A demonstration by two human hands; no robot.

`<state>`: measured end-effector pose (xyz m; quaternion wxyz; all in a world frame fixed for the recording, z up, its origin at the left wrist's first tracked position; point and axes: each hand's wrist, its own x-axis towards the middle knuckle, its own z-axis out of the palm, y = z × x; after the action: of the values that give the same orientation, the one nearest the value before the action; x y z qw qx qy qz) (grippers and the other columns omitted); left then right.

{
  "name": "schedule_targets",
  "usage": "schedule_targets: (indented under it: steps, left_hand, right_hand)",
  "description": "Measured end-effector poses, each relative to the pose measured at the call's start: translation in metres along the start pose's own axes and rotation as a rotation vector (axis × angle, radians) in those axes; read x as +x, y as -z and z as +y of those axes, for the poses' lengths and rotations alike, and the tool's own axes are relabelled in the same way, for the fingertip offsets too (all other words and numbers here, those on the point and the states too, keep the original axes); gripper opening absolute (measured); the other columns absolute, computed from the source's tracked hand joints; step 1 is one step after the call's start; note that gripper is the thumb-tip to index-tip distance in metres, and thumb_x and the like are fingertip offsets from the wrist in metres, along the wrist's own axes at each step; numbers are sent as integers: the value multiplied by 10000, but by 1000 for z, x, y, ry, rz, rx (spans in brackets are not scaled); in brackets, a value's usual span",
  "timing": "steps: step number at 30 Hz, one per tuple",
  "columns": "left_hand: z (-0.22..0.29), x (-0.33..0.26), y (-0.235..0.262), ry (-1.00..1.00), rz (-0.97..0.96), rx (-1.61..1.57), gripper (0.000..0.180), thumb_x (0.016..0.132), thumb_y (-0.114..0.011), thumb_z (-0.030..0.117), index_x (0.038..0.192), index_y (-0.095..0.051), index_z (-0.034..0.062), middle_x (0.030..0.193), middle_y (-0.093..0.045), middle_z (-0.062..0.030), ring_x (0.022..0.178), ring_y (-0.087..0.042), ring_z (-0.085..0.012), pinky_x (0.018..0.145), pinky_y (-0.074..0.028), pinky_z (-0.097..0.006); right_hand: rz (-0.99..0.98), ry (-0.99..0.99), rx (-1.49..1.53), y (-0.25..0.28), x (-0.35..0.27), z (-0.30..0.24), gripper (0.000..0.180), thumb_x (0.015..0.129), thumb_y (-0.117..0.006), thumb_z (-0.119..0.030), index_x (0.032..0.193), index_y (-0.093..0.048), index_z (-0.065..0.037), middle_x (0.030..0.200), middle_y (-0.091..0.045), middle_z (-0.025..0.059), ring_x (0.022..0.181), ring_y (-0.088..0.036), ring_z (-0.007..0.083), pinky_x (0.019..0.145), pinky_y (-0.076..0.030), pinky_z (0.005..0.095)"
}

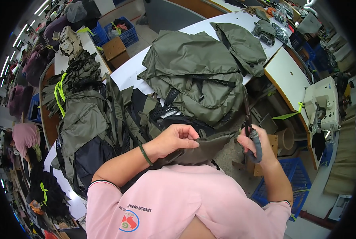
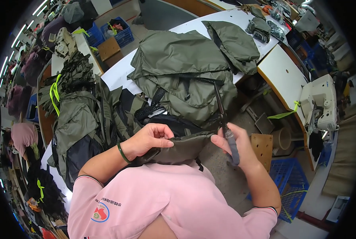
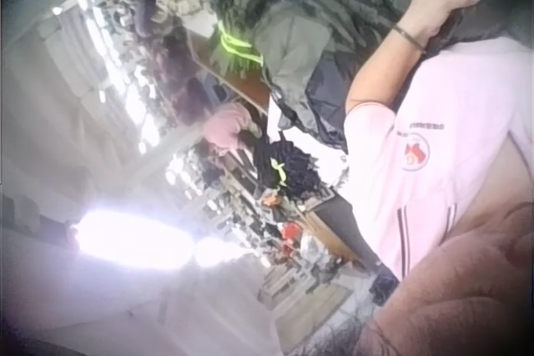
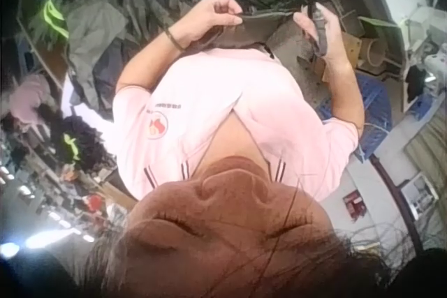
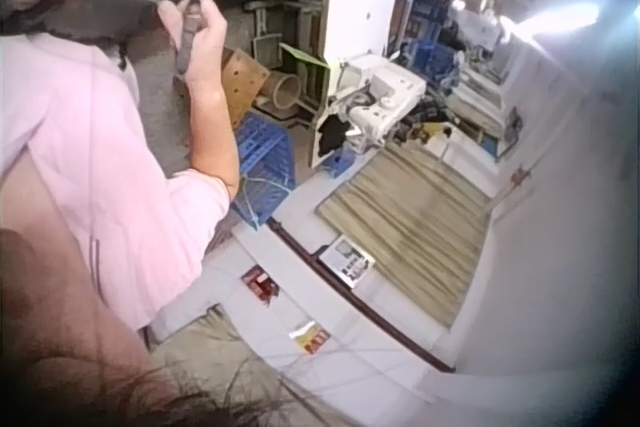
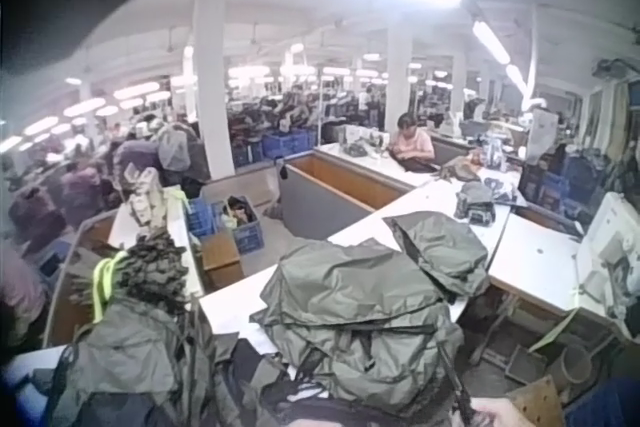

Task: The recorder uses scissors to trim excess fabric and straps from a large green tactical-style backpack.

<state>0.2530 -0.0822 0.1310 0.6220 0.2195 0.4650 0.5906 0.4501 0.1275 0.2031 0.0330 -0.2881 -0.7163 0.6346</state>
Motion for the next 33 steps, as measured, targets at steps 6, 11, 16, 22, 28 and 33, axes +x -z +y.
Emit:
schedule_targets:
  steps: [6, 11, 16, 22, 28, 33]
  left_hand:
    - [3, 2, 6, 17, 8, -24, 124, 829, -734, 17, 921, -654, 39, 827, -636, 22, 740, -587, -40, 706, -473, -183]
    - [4, 4, 3, 29, -21, -35, 134, 825, -735, 17, 931, -656, 37, 827, -636, 20, 744, -585, -38, 708, -472, -178]
    - [3, 4, 1, 31, -43, -28, 137, 826, -730, 10, 941, -659, 31, 827, -635, 21, 742, -580, -37, 707, -470, -178]
    - [4, 3, 2, 38, -45, -26, 167, 827, -723, -4, 980, -663, 28, 855, -652, 6, 776, -602, -47, 729, -483, -185]
    - [1, 4, 2, 28, -71, -31, 186, 832, -712, -19, 1006, -665, 26, 896, -670, -9, 808, -617, -56, 760, -494, -193]
    - [3, 3, 1, 47, -70, -40, 192, 828, -717, -20, 1009, -670, 25, 904, -670, -10, 815, -619, -57, 770, -494, -192]
  right_hand:
    - [119, 641, -1088, 18, -7, -31, 353, 632, -832, -255, 803, -581, -75, 660, -548, 54, 631, -544, 213, 628, -375, 362]
    - [59, 767, -1307, 21, -2, -38, 358, 517, -778, -172, 809, -587, -92, 724, -548, 43, 712, -540, 242, 675, -359, 372]
    - [26, 774, -1363, 14, 1, -39, 365, 513, -781, -165, 808, -580, -92, 747, -546, 44, 736, -542, 235, 681, -361, 375]
    - [-15, 775, -1362, 13, 6, -37, 367, 507, -771, -154, 817, -585, -89, 743, -553, 48, 735, -552, 239, 693, -363, 377]
    - [-63, 746, -1333, 13, 7, -41, 359, 507, -754, -140, 823, -591, -87, 736, -572, 49, 742, -567, 237, 699, -365, 379]
    - [-52, 767, -1345, 9, 10, -41, 344, 514, -751, -136, 816, -593, -89, 722, -573, 43, 738, -570, 231, 701, -366, 381]
